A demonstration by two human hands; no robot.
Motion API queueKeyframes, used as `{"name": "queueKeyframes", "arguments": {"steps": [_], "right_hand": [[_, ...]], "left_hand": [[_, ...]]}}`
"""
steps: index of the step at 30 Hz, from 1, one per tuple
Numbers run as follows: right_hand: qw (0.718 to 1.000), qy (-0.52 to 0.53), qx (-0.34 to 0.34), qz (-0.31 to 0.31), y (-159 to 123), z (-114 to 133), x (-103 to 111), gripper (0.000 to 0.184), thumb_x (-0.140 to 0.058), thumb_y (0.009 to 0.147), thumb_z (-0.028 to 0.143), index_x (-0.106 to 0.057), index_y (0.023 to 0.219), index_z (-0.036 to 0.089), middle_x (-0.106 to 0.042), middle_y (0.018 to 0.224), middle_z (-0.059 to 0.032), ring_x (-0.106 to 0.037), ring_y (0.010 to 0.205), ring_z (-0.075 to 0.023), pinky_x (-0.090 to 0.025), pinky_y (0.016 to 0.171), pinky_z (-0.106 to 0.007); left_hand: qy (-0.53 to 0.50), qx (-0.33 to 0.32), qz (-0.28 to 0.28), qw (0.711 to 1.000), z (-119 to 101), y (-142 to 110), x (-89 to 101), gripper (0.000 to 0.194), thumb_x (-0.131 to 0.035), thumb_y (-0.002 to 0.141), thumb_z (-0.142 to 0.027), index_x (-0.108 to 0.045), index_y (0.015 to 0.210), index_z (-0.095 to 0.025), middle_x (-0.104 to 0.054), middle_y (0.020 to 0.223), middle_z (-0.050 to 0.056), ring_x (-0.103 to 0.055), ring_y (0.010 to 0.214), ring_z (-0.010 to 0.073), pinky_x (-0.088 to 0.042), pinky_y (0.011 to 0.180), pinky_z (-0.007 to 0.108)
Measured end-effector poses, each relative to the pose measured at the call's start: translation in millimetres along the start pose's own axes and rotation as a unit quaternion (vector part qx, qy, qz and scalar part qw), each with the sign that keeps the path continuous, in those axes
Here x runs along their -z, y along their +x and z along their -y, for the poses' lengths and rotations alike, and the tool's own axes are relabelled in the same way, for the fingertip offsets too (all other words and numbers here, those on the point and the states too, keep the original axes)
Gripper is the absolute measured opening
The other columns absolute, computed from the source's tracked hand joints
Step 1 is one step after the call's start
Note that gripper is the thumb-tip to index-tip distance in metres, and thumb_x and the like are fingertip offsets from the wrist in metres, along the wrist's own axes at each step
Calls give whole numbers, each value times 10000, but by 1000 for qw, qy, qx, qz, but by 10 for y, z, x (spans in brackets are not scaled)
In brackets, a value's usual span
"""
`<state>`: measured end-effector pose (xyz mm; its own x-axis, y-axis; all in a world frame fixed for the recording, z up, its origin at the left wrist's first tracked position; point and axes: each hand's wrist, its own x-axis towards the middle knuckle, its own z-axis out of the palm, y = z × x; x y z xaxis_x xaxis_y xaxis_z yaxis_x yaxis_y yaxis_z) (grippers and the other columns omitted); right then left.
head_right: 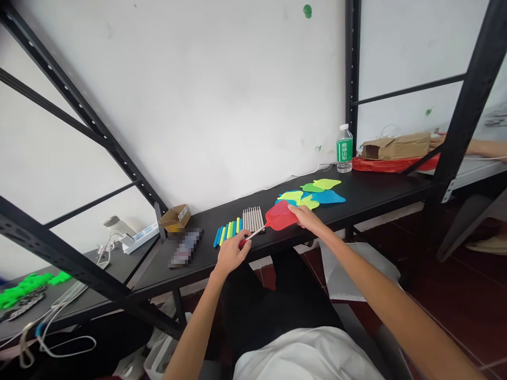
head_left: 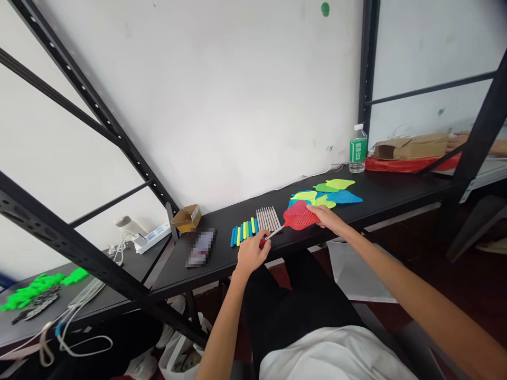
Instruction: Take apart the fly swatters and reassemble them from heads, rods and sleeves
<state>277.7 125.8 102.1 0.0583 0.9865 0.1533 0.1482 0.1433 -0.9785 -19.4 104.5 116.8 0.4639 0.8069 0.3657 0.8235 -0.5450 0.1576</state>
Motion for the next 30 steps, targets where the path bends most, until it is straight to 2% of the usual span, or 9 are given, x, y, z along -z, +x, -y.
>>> {"name": "queueKeyframes", "arguments": {"steps": [9, 13, 17, 21, 25, 30], "right_hand": [[1000, -25, 13, -2, 59, -56, -3, 437, -516, 864, 551, -398, 602, 222, -323, 497, 42, -314, 438, -112, -221, 425, -272], [999, -42, 16, 3, 71, -83, -3, 414, -497, 864, 555, -458, 637, 212, -350, 511, 40, -336, 465, -121, -236, 459, -275], [993, -112, 48, 3, 63, -81, -4, 409, -499, 852, 555, -498, 648, 201, -415, 550, 25, -399, 525, -138, -242, 511, -280], [979, -186, 83, 9, 27, -49, -32, 442, -485, 864, 551, -415, 592, 210, -385, 553, 30, -386, 542, -136, -220, 543, -285], [967, -238, 86, 8, -12, -9, -53, 482, -490, 867, 549, -316, 567, 214, -333, 534, 38, -353, 528, -129, -197, 557, -289], [968, -230, 101, 23, -9, -2, -24, 459, -490, 868, 531, -365, 565, 210, -417, 529, 33, -380, 522, -129, -218, 558, -285]], "left_hand": [[33, 8, -19, 999, -10, -31, -89, 319, -385, 993, -401, -616, 1177, -279, -699, 787, 4, -658, 739, 187, -359, 629, 264], [35, 6, -19, 999, -18, -32, -75, 332, -368, 1001, -405, -611, 1187, -276, -707, 809, 8, -663, 763, 194, -371, 639, 264], [16, -14, 18, 1000, 10, -36, 56, 327, -374, 1002, -413, -605, 1187, -276, -719, 863, 12, -666, 793, 201, -394, 664, 267], [32, -23, 44, 998, 87, -41, 236, 314, -390, 999, -426, -594, 1209, -311, -720, 864, 1, -664, 807, 210, -396, 678, 269], [108, 16, 17, 994, 183, 62, 374, 300, -437, 978, -457, -594, 1187, -311, -725, 891, 17, -666, 812, 226, -369, 644, 272], [154, 46, -13, 987, 289, 426, 492, 251, -515, 933, -473, -617, 1083, -299, -727, 929, 17, -661, 852, 237, -354, 629, 270]]}}
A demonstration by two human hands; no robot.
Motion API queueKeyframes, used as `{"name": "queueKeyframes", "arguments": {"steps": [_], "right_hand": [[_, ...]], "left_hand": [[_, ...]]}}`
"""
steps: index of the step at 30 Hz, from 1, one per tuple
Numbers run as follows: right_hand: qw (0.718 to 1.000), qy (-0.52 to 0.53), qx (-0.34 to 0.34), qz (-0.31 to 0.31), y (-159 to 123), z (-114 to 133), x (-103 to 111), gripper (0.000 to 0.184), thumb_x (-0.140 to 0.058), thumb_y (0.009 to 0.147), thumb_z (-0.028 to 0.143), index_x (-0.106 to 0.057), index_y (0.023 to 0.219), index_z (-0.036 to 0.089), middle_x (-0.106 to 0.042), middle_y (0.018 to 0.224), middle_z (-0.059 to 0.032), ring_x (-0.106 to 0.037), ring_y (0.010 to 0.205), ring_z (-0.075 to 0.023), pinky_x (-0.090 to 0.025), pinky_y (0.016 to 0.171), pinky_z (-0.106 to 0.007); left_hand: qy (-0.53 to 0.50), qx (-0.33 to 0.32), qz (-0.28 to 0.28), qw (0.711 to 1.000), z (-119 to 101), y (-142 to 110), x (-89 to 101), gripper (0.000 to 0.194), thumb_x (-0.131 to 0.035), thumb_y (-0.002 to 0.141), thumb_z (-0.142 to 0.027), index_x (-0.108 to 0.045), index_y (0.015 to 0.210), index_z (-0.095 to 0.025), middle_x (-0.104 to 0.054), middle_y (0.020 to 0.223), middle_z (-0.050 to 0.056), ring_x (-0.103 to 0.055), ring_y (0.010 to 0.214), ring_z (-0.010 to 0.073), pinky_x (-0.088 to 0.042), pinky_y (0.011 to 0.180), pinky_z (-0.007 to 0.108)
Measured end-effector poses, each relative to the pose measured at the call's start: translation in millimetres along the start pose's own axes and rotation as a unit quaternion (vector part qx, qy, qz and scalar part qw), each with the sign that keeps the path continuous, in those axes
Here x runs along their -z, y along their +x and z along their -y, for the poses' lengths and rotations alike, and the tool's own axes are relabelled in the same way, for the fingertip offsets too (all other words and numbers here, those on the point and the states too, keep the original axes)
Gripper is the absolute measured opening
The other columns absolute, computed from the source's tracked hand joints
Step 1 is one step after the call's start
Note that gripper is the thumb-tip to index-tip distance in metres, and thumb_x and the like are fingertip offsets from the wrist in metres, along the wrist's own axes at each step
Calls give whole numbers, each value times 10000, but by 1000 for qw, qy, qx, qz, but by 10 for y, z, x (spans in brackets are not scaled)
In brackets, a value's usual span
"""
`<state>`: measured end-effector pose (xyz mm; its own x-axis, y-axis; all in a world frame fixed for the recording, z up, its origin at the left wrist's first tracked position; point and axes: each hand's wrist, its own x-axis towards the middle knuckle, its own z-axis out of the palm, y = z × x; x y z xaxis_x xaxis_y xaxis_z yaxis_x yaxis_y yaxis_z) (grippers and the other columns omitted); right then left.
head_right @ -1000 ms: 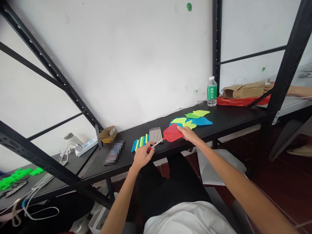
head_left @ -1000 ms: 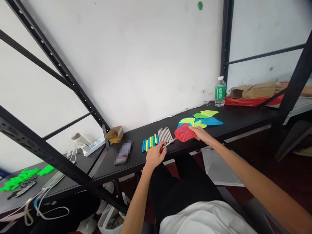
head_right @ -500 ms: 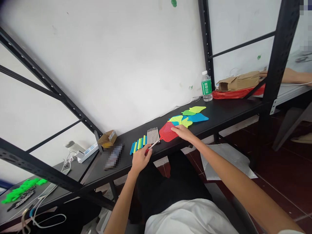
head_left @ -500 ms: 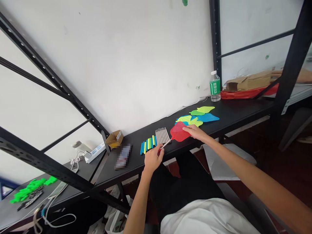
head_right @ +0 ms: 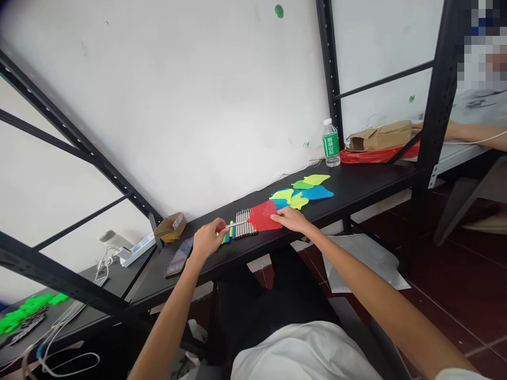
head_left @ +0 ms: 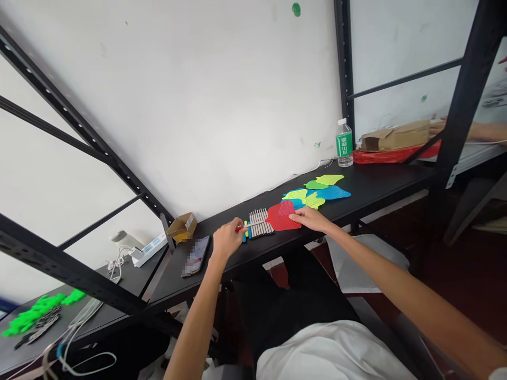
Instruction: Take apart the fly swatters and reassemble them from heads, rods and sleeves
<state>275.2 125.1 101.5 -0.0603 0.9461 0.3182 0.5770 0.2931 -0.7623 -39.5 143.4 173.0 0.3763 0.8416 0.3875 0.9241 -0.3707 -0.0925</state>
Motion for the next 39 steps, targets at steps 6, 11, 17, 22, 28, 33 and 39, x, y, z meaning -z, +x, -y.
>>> {"name": "queueKeyframes", "arguments": {"steps": [6, 11, 17, 22, 28, 33, 39], "right_hand": [[998, 61, -12, 16, -1, -5, 30, 353, -482, 864, 445, -645, 685, 187, -613, 596, -6, -506, 561, -150, -325, 583, -276], [999, 25, -11, 27, -49, 57, 33, 351, -500, 848, 419, -699, 664, 195, -644, 612, -5, -543, 579, -150, -334, 585, -269], [1000, 21, -15, 14, -54, 53, 15, 341, -502, 849, 423, -706, 694, 199, -642, 607, 0, -548, 573, -148, -330, 574, -265], [1000, 2, -16, 8, -66, 75, 14, 354, -495, 858, 435, -701, 691, 201, -634, 604, 0, -543, 575, -149, -319, 571, -264], [1000, -5, -19, 4, -76, 89, -2, 400, -481, 876, 483, -699, 691, 204, -636, 603, 0, -556, 587, -154, -325, 587, -261], [1000, -8, -23, -1, -74, 81, -18, 415, -480, 884, 507, -699, 688, 215, -642, 608, 4, -581, 617, -161, -331, 602, -264], [999, -19, -35, -7, -81, 103, -23, 424, -481, 883, 525, -698, 676, 226, -648, 609, 4, -586, 623, -166, -334, 602, -267]], "left_hand": [[2, 16, 22, 1000, 122, 474, -21, 349, -454, 937, -535, -689, 970, -278, -712, 870, 58, -638, 831, 248, -375, 665, 289], [-56, 78, -3, 995, 389, 759, -155, 480, -335, 972, -543, -709, 1034, -248, -716, 923, 94, -632, 908, 272, -402, 714, 310], [-83, 159, 42, 983, 797, 910, -429, 383, -492, 889, -336, -584, 1251, -253, -715, 1017, 83, -637, 934, 272, -437, 718, 319], [-103, 119, 61, 986, 949, 948, -618, 279, -503, 883, -266, -601, 1144, -254, -708, 983, 39, -636, 904, 214, -440, 721, 280], [-108, 88, 84, 987, 972, 988, -773, 246, -524, 909, -273, -604, 1139, -237, -719, 1049, 42, -627, 958, 189, -445, 782, 257], [-90, 89, 82, 989, 961, 976, -831, 200, -568, 883, -273, -642, 1067, -248, -718, 1071, 40, -614, 1004, 207, -443, 787, 270], [-83, 98, 82, 988, 933, 984, -915, 170, -584, 843, -235, -712, 953, -245, -720, 1065, 51, -618, 1008, 226, -456, 794, 279]]}}
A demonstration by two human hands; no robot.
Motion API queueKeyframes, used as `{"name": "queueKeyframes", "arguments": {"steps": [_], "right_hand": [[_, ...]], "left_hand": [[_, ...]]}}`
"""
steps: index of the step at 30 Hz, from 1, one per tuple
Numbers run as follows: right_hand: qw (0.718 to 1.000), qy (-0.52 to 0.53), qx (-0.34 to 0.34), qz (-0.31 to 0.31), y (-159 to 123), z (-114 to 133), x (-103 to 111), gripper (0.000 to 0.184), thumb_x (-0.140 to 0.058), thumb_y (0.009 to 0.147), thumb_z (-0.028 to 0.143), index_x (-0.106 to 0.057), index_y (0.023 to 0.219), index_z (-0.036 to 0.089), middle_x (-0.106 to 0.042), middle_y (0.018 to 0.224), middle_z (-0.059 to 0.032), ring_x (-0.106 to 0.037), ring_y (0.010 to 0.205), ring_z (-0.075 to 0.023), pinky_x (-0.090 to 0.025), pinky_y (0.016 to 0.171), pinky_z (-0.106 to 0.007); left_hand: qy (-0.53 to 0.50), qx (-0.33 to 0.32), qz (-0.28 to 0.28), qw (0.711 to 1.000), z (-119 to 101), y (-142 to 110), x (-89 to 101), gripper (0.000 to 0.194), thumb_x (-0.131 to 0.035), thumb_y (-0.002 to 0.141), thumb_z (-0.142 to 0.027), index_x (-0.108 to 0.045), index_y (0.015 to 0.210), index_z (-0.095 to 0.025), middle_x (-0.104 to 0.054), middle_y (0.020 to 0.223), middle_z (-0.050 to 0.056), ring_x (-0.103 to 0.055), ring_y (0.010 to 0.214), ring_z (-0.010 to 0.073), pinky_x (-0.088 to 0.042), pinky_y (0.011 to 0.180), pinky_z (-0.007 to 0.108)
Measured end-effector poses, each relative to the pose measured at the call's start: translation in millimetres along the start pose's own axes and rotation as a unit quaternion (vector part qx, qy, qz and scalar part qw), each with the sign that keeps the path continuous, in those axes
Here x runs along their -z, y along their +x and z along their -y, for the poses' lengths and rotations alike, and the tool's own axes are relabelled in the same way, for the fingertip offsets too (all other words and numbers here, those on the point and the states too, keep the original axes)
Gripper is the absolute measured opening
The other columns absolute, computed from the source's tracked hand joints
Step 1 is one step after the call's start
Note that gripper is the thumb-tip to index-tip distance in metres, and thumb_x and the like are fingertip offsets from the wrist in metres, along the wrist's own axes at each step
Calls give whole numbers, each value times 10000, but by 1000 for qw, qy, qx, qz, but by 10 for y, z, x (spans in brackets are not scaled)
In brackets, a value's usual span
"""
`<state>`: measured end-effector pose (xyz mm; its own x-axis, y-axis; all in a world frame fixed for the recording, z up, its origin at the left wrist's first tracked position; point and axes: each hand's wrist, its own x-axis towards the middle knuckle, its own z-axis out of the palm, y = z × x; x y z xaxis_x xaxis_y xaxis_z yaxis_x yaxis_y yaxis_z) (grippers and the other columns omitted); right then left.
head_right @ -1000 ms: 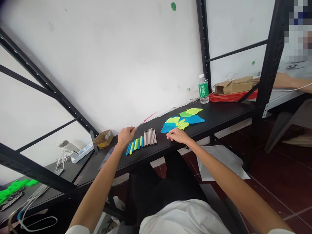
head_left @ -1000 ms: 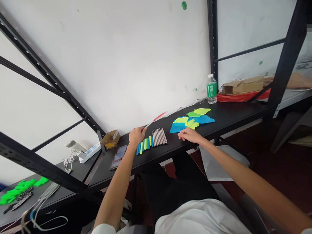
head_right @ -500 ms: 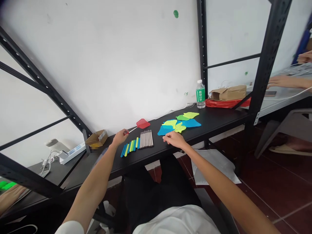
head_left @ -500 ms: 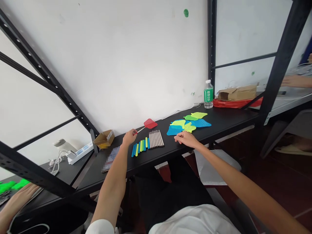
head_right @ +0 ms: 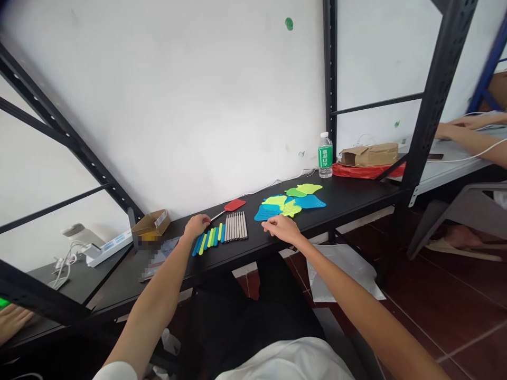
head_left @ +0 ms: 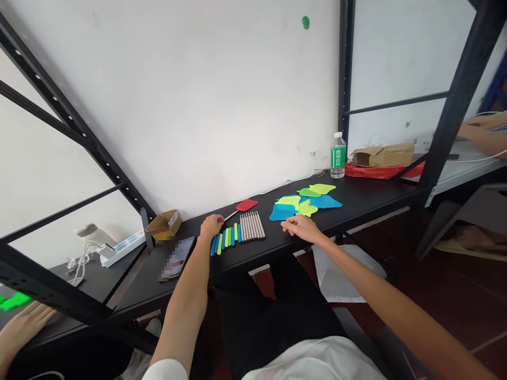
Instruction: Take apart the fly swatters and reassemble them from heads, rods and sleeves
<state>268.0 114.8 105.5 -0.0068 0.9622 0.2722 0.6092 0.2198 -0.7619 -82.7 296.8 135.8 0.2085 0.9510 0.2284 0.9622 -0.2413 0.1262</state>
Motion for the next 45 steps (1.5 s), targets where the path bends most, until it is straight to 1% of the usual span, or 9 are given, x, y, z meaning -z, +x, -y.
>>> {"name": "queueKeyframes", "arguments": {"steps": [8, 12, 14, 17, 20, 25, 30, 37, 45], "right_hand": [[1000, -19, -10, 1, -25, 27, -1, 393, -493, 877, 501, -703, 684, 230, -646, 603, 10, -581, 611, -165, -330, 594, -269], [1000, -26, -12, 2, -37, 32, -7, 384, -494, 875, 500, -705, 694, 235, -649, 605, 10, -597, 627, -173, -336, 597, -270], [999, -29, -13, 0, -33, 24, -18, 389, -495, 872, 513, -708, 702, 236, -651, 605, 7, -608, 640, -181, -342, 599, -270], [999, -35, -10, 2, -22, 8, -38, 400, -490, 868, 527, -708, 707, 233, -652, 605, 1, -613, 640, -188, -349, 599, -273], [999, -39, -9, 1, -16, -3, -54, 409, -478, 874, 530, -697, 697, 233, -651, 612, 1, -613, 643, -185, -353, 598, -273], [999, -50, -4, 1, -14, -10, -67, 406, -474, 879, 526, -694, 699, 236, -647, 616, 6, -610, 639, -181, -349, 598, -276], [998, -56, -5, -1, -13, -7, -73, 403, -473, 879, 522, -695, 699, 237, -652, 617, 6, -605, 622, -181, -344, 589, -279], [997, -80, 8, -7, -44, 16, -75, 379, -479, 879, 486, -713, 718, 235, -672, 622, 0, -616, 627, -182, -340, 579, -271], [995, -96, -7, -9, -70, 68, -64, 376, -478, 872, 482, -709, 713, 232, -679, 632, 12, -618, 631, -163, -338, 583, -258]], "left_hand": [[-38, -22, -19, 999, 15, -165, 97, 266, -519, 916, -326, -730, 1044, -228, -704, 1154, 74, -629, 1061, 249, -471, 869, 295], [-65, -34, -76, 994, -38, -554, 180, 464, -368, 997, -437, -573, 1340, -202, -583, 1386, 94, -549, 1249, 235, -422, 1027, 310], [-89, -68, -117, 987, -106, -798, 158, 526, -355, 998, -494, -532, 1380, -179, -541, 1433, 122, -467, 1350, 257, -362, 1107, 350], [-102, -69, -98, 988, -220, -1091, 50, 627, -288, 993, -589, -426, 1473, -211, -452, 1515, 127, -335, 1448, 291, -297, 1150, 430], [-98, -25, -71, 992, -297, -1231, -75, 650, -250, 986, -619, -397, 1492, -240, -421, 1538, 130, -331, 1449, 319, -289, 1138, 464], [-93, -13, -71, 993, -333, -1276, -148, 660, -214, 986, -617, -404, 1485, -229, -481, 1486, 142, -456, 1357, 309, -334, 1091, 435], [-106, -12, -88, 990, -337, -1302, -129, 677, -209, 987, -618, -390, 1483, -195, -495, 1449, 179, -478, 1329, 302, -356, 1059, 411], [-98, 28, -123, 987, -359, -1329, -136, 607, -249, 997, -574, -480, 1378, -163, -571, 1246, 195, -554, 1195, 325, -387, 1006, 430], [-11, 58, -163, 985, -408, -1547, -133, 517, -296, 1007, -522, -507, 1333, -181, -585, 1130, 150, -580, 1055, 311, -434, 885, 397]]}}
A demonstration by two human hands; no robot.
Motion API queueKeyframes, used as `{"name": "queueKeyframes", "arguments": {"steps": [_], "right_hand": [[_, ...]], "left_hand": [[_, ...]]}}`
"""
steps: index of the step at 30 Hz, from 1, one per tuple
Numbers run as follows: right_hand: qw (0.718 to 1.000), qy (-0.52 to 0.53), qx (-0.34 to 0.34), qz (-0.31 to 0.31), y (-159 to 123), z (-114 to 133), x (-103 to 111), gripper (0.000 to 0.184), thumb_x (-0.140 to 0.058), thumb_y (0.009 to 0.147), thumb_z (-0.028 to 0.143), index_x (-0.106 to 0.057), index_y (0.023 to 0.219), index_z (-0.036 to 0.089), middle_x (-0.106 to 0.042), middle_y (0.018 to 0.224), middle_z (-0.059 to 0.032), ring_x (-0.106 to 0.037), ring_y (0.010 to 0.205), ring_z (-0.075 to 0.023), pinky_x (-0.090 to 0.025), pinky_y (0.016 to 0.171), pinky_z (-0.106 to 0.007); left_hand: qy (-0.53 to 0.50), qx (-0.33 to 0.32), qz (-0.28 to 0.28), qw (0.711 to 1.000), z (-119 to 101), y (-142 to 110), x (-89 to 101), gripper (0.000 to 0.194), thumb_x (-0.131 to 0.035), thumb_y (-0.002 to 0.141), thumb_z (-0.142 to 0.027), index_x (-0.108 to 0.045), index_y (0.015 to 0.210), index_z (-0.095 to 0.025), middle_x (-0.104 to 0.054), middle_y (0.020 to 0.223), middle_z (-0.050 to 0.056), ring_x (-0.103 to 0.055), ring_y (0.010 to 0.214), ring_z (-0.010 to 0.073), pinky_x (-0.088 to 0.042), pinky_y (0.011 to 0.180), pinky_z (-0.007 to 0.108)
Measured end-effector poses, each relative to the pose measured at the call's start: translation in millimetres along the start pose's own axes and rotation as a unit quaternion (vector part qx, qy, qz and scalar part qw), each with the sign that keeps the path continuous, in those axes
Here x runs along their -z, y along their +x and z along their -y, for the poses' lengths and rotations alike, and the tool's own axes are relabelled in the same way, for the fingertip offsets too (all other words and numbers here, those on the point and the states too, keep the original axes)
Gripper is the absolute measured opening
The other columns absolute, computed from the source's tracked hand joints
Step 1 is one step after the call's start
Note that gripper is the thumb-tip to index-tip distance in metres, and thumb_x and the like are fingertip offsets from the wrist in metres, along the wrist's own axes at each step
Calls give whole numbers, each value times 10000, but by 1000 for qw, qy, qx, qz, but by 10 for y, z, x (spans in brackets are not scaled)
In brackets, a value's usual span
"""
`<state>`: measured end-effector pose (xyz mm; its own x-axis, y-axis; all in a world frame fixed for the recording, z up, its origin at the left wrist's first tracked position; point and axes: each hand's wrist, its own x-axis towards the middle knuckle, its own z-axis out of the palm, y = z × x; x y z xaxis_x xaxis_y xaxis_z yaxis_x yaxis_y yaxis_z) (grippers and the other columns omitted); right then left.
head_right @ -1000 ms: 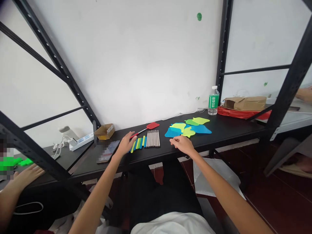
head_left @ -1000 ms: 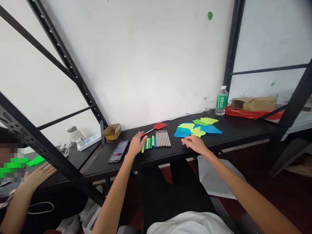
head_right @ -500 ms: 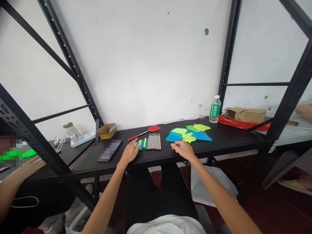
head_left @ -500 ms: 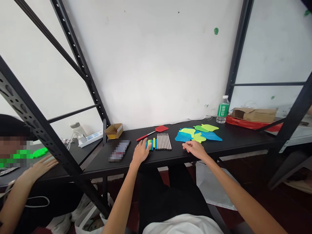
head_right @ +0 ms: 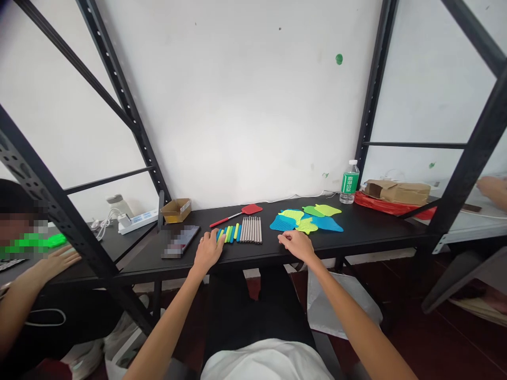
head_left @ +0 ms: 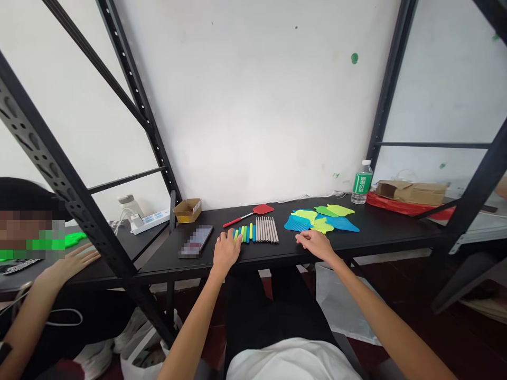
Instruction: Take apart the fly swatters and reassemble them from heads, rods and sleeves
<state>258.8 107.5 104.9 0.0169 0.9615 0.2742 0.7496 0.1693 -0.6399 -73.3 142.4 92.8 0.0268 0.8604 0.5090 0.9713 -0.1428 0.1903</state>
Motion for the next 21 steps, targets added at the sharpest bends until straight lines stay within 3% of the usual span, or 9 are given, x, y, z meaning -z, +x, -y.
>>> {"name": "queueKeyframes", "arguments": {"steps": [11, 21], "right_hand": [[1000, -17, -4, -4, -5, 21, -20, 351, -491, 878, 469, -718, 728, 248, -696, 648, 18, -625, 655, -167, -322, 585, -257], [999, -37, 5, -15, -3, 30, -28, 340, -493, 882, 447, -719, 726, 248, -713, 680, 4, -633, 688, -180, -296, 585, -258]], "left_hand": [[47, 17, -72, 996, -116, -246, 147, 299, -403, 986, -403, -582, 1068, -178, -624, 1003, 124, -558, 989, 291, -400, 797, 356], [25, 53, -83, 995, -136, -225, 146, 179, -466, 930, -374, -531, 913, -208, -646, 898, 95, -538, 959, 299, -350, 755, 360]]}}
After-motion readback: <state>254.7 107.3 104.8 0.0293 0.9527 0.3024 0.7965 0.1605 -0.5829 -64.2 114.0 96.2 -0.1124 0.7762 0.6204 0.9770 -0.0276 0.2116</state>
